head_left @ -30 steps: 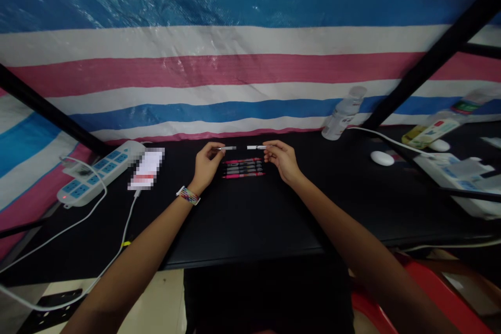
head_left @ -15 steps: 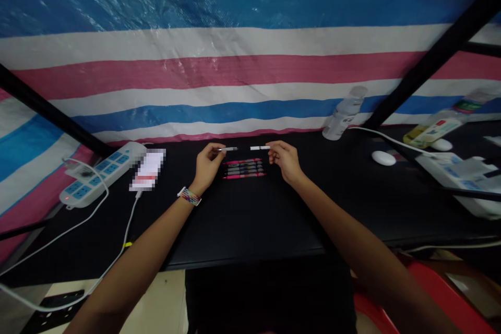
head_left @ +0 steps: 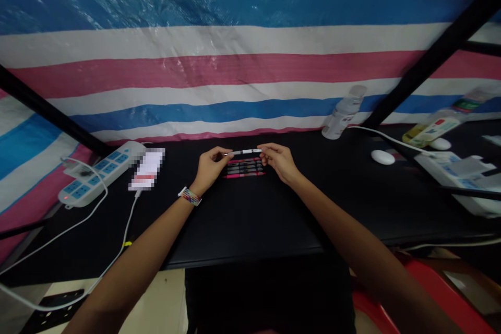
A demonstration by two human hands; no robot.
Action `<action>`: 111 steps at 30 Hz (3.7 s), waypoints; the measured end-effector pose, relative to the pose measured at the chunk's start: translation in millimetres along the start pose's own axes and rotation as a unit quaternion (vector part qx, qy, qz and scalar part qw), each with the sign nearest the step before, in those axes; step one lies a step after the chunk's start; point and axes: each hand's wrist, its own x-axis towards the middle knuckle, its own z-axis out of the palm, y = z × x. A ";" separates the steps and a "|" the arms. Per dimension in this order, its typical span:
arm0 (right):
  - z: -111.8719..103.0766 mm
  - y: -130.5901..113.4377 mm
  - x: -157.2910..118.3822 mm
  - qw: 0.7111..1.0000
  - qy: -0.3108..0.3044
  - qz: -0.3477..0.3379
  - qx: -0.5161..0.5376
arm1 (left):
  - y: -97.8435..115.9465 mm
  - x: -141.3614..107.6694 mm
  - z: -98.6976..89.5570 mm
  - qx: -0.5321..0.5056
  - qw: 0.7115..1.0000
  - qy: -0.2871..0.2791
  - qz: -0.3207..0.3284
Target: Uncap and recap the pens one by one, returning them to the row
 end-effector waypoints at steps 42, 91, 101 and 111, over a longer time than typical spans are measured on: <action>6.9 4.8 -0.8 1.000 -0.004 -0.015 -0.027 | 0.0 1.1 1.1 -0.011 0.996 -0.026 0.080; 12.5 -9.0 -8.3 0.969 -0.088 0.138 0.184 | 8.7 -2.4 -0.1 0.046 0.997 -0.007 0.056; 11.2 -5.5 -10.1 0.955 -0.106 0.141 0.238 | 10.5 -2.1 -0.7 0.043 0.997 -0.014 0.056; 12.3 -6.7 -9.8 0.957 -0.094 0.135 0.239 | 8.6 -1.3 0.5 0.028 0.999 -0.008 0.029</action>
